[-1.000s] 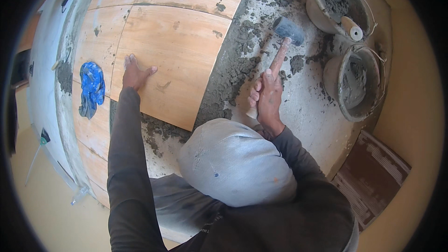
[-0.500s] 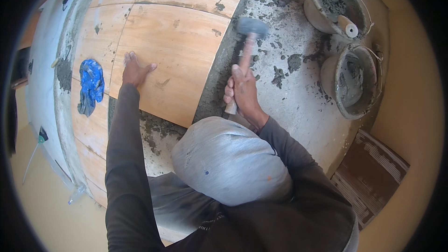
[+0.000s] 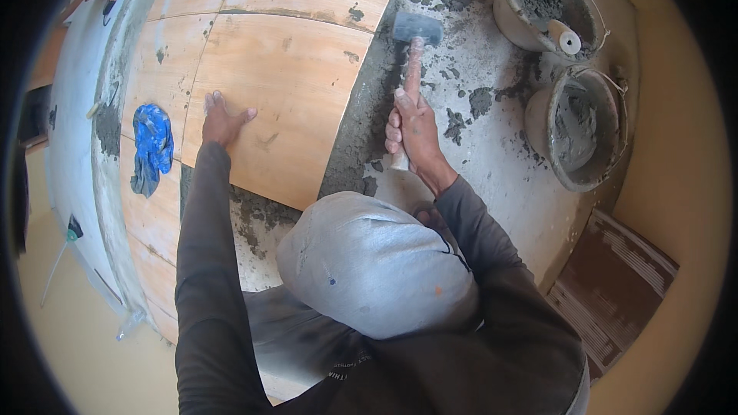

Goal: The person spreads cement on the back of a tile using a trowel, places the tile onto a cemented floor section, and taps it into place with a rubber mallet. They then wipe the tile surface with a cloth and use a level to check alignment before spreading more cement for the next tile.

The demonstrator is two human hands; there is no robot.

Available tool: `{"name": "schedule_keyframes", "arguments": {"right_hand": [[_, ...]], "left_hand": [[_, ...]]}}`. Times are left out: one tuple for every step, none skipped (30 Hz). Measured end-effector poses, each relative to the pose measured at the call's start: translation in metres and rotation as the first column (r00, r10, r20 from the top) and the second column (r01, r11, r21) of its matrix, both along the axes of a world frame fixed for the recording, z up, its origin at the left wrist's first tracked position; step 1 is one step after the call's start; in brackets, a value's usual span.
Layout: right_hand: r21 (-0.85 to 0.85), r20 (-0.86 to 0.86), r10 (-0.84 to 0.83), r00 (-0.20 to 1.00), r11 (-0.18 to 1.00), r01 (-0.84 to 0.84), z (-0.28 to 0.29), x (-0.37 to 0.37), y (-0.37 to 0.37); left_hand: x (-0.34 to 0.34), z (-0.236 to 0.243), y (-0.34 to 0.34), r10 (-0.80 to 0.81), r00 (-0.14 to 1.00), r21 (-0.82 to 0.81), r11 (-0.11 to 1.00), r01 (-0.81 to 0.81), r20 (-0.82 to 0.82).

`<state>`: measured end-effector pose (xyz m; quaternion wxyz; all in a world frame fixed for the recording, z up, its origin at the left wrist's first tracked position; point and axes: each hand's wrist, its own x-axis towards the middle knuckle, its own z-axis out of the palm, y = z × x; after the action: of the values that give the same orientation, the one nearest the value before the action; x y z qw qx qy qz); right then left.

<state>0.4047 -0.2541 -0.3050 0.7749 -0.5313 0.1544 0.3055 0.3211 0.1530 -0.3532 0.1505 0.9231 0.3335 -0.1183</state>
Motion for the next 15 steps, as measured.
{"name": "schedule_keyframes", "arguments": {"right_hand": [[-0.029, 0.050, -0.028, 0.998, 0.999, 0.029, 0.002, -0.001, -0.005], [-0.044, 0.080, -0.122, 0.989, 0.991, 0.126, 0.002, -0.007, -0.008], [-0.053, 0.113, -0.215, 0.970, 0.974, 0.222, 0.001, -0.015, -0.010], [-0.059, 0.145, -0.305, 0.941, 0.947, 0.316, 0.001, -0.020, -0.011], [-0.035, 0.071, -0.248, 0.966, 0.967, 0.250, -0.001, -0.025, -0.005], [-0.002, -0.002, -0.187, 0.982, 0.982, 0.187, 0.000, -0.031, 0.009], [0.033, -0.064, -0.128, 0.990, 0.991, 0.130, 0.003, -0.032, 0.019], [0.095, -0.104, 0.077, 0.992, 0.993, -0.067, -0.004, -0.025, 0.025], [0.077, -0.079, 0.108, 0.991, 0.992, -0.101, -0.002, -0.013, 0.020], [0.066, -0.052, 0.144, 0.988, 0.988, -0.141, 0.004, 0.004, 0.009], [0.046, -0.015, 0.172, 0.985, 0.984, -0.171, 0.009, 0.018, 0.002], [-0.088, 0.061, 0.179, 0.982, 0.981, -0.173, 0.008, 0.016, 0.004], [-0.214, 0.154, 0.261, 0.953, 0.950, -0.226, 0.009, 0.015, 0.001], [-0.340, 0.234, 0.350, 0.907, 0.904, -0.261, 0.011, 0.015, -0.006], [-0.457, 0.307, 0.440, 0.844, 0.846, -0.275, 0.014, 0.020, -0.010]], "left_hand": [[0.000, 0.000, 0.000, 0.002, 1.000, -0.002, 1.000, -0.001, 0.006], [-0.001, -0.001, -0.001, 0.004, 1.000, -0.005, 1.000, -0.004, 0.011], [0.002, 0.003, -0.003, 0.001, 1.000, -0.006, 1.000, -0.001, 0.003], [0.005, 0.007, -0.005, -0.002, 1.000, -0.006, 1.000, 0.002, -0.006], [0.006, 0.010, -0.008, -0.004, 1.000, -0.007, 1.000, 0.003, -0.015], [0.004, 0.009, -0.006, -0.004, 1.000, 0.002, 1.000, 0.004, -0.024], [0.006, 0.006, -0.004, -0.009, 1.000, 0.007, 1.000, 0.009, -0.025], [0.009, 0.002, -0.003, -0.015, 1.000, 0.013, 1.000, 0.015, -0.027], [0.005, 0.000, -0.004, -0.003, 0.999, 0.002, 1.000, 0.003, -0.036], [0.001, 0.002, -0.003, 0.015, 0.999, 0.000, 1.000, -0.015, -0.044], [0.007, 0.003, -0.005, 0.023, 0.999, -0.010, 1.000, -0.024, -0.040], [0.005, 0.003, -0.005, 0.019, 0.999, -0.007, 1.000, -0.019, -0.038], [0.007, 0.004, -0.003, 0.014, 0.999, -0.005, 1.000, -0.014, -0.036], [0.006, 0.005, -0.002, 0.008, 0.999, -0.002, 1.000, -0.008, -0.033], [0.006, 0.007, -0.002, 0.011, 0.999, -0.009, 1.000, -0.011, -0.036]]}}
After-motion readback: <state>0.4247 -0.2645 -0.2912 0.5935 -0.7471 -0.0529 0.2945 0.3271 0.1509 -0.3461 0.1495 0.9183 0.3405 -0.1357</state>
